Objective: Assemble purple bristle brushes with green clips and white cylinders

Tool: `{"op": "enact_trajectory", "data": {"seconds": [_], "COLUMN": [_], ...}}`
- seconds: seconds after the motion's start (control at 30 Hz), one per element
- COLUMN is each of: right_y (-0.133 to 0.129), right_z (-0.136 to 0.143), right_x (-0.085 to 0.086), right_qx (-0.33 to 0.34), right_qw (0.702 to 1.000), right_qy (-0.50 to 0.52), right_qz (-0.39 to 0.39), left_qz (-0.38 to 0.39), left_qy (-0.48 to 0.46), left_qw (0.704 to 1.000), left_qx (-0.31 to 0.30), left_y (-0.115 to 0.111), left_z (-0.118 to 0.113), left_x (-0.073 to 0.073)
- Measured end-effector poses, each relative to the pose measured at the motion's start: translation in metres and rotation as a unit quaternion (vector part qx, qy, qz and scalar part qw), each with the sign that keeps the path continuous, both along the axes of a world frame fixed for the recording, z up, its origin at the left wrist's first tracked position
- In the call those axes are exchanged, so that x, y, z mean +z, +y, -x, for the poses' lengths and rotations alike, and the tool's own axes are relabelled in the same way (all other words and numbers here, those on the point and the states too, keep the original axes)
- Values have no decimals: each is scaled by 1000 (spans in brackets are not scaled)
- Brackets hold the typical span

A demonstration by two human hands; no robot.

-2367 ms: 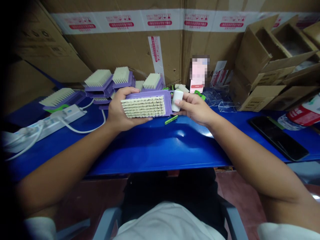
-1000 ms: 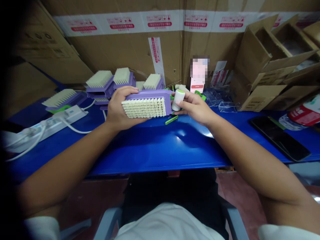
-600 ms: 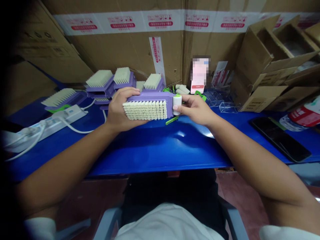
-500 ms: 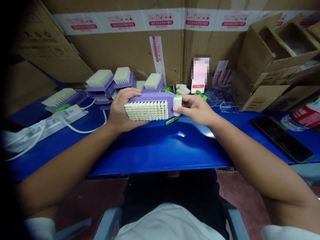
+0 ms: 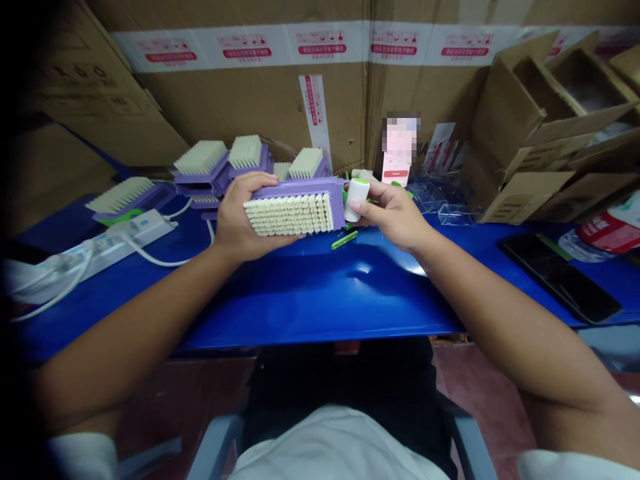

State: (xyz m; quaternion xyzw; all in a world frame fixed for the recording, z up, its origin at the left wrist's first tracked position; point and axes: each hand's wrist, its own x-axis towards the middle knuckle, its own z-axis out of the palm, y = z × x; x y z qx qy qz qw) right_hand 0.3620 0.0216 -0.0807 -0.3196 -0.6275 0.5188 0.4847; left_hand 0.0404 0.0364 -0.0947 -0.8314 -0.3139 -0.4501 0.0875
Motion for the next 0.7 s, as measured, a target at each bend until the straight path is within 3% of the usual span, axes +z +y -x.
{"op": "enact_trajectory", "data": {"seconds": [0.23,0.43,0.7], "right_y": [-1,-2,-4], "right_z": [-1,0,1], "right_x": [2,4,7], "right_qx": [24,37,55], "right_qw": [999,999,998], "right_qy": [-36,-4,-20], "right_qz": [8,37,19], "left_qz": [-60,-138,-100], "left_qy": [4,-23,-49], "left_qw": [998,988,992], "left_qx": [-2,-59,-61], "left_y": [-2,-5,-7], "left_z": [-3,-9,-10], "left_x": [-2,2,-1]}}
